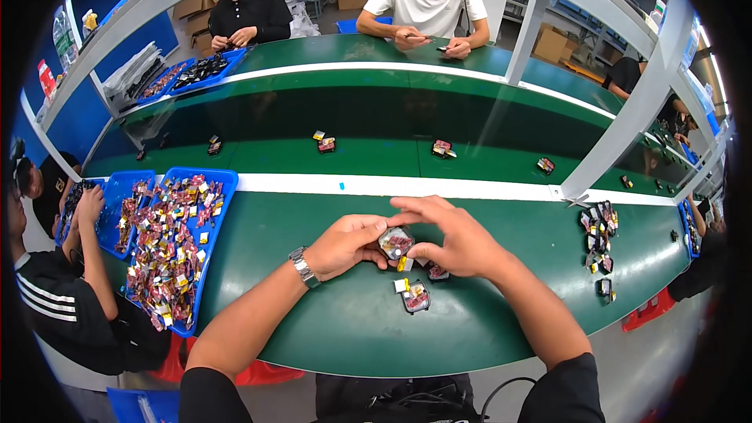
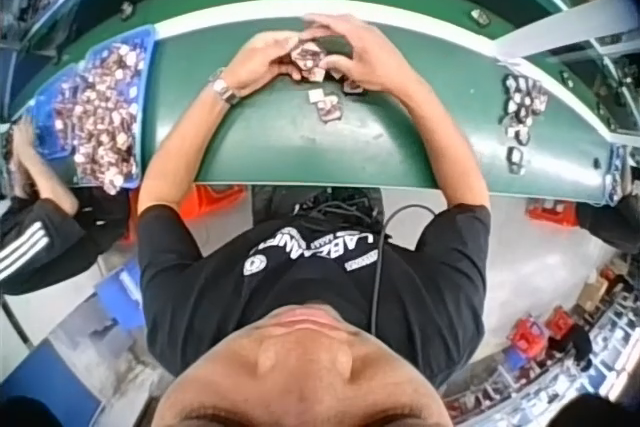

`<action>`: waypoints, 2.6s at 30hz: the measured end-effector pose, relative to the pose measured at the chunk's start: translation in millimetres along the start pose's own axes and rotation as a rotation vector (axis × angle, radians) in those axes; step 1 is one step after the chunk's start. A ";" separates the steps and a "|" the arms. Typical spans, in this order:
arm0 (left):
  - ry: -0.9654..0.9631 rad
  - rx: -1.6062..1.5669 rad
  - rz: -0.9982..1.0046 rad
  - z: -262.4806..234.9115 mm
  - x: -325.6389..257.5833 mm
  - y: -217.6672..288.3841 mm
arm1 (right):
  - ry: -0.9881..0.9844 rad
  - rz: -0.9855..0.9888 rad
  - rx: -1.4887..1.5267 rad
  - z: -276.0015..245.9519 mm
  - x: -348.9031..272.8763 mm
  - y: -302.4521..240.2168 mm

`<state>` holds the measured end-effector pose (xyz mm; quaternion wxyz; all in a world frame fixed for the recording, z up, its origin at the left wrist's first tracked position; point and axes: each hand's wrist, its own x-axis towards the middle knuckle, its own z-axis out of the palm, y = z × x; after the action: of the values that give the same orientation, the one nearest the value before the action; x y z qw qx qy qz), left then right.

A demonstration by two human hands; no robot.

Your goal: Assembling small electronic components on a production line.

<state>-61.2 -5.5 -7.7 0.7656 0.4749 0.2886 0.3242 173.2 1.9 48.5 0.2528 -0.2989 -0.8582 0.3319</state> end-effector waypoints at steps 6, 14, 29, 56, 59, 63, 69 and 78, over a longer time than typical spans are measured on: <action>0.103 -0.032 0.049 0.4 2.0 -3.2 | 0.089 -0.081 -0.095 11.4 -4.8 13.9; 0.201 0.096 0.066 8.3 2.7 -2.6 | 0.228 -0.165 -0.245 26.4 -6.1 25.4; 0.118 0.214 0.173 9.9 1.2 -4.7 | 0.296 -0.068 -0.095 40.6 -0.6 30.8; 0.176 0.208 0.096 8.6 1.1 -8.4 | 0.349 -0.121 -0.106 49.5 -8.2 31.2; 0.175 0.181 0.111 9.1 1.5 -9.1 | 0.370 -0.090 -0.105 51.2 -9.5 28.4; 0.191 0.157 0.119 8.6 1.5 -10.5 | 0.377 -0.023 -0.047 55.4 -7.7 27.3; 0.281 0.200 0.172 12.2 3.8 -12.5 | 0.379 -0.055 0.030 53.5 -3.9 23.5; 0.230 0.036 0.212 11.9 5.8 -16.2 | 0.384 -0.049 0.008 52.6 -1.6 27.1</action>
<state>-45.0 -13.0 -18.8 0.6804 0.4760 0.3282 0.4504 150.4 -4.9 -5.6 0.4213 -0.3348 -0.7998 0.2660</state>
